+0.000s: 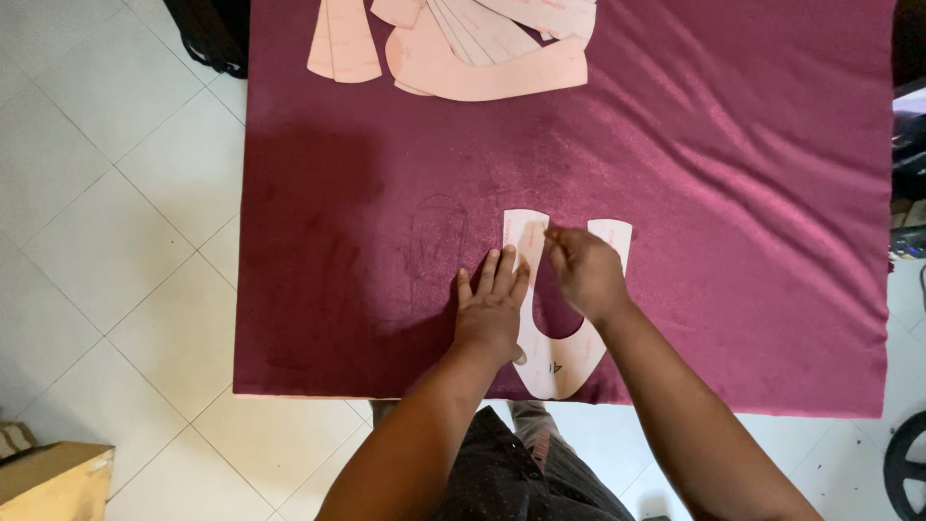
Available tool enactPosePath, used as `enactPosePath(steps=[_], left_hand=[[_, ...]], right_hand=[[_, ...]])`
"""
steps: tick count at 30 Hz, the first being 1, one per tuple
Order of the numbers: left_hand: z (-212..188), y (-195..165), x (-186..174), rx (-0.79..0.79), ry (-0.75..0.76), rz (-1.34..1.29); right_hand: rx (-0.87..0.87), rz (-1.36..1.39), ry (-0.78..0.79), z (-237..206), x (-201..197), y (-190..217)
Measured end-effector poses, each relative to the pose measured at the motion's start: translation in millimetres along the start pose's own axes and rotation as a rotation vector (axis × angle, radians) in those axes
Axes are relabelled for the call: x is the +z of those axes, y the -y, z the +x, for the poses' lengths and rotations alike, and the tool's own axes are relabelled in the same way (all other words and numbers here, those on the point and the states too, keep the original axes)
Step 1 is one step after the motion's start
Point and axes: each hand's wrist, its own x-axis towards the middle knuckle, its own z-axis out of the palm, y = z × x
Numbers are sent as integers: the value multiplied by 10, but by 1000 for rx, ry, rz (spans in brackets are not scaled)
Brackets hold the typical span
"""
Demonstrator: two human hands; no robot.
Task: The person smooths a large piece of maroon fabric on a table, then places a U-shaped paper pattern on it. They trace the pattern's outline onto the fabric using a small marking tool, then lift the pattern and repeat the process on a new section of the fabric.
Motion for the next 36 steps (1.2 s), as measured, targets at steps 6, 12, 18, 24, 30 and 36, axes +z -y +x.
enactPosePath(steps=[6,12,18,24,30,36], left_hand=[[-16,-39,-91,-22,55,-2],[-20,-85,-145,-35,118,25],[-18,-89,-113,-32,84,23],[-16,-106,-112,-34,92,29],[-16,-111,-87,-36,78,23],[-26,-109,-80,-29,56,13]], right_hand=[[8,-15,207,-898,2,179],[121,160,147,-1003,-3,109],[325,309,250,-1274,-51,51],[290,536,201,-1297,-13,60],[376,284,225,-1397,-66,180],[-5,106,91,-1425,19,152]])
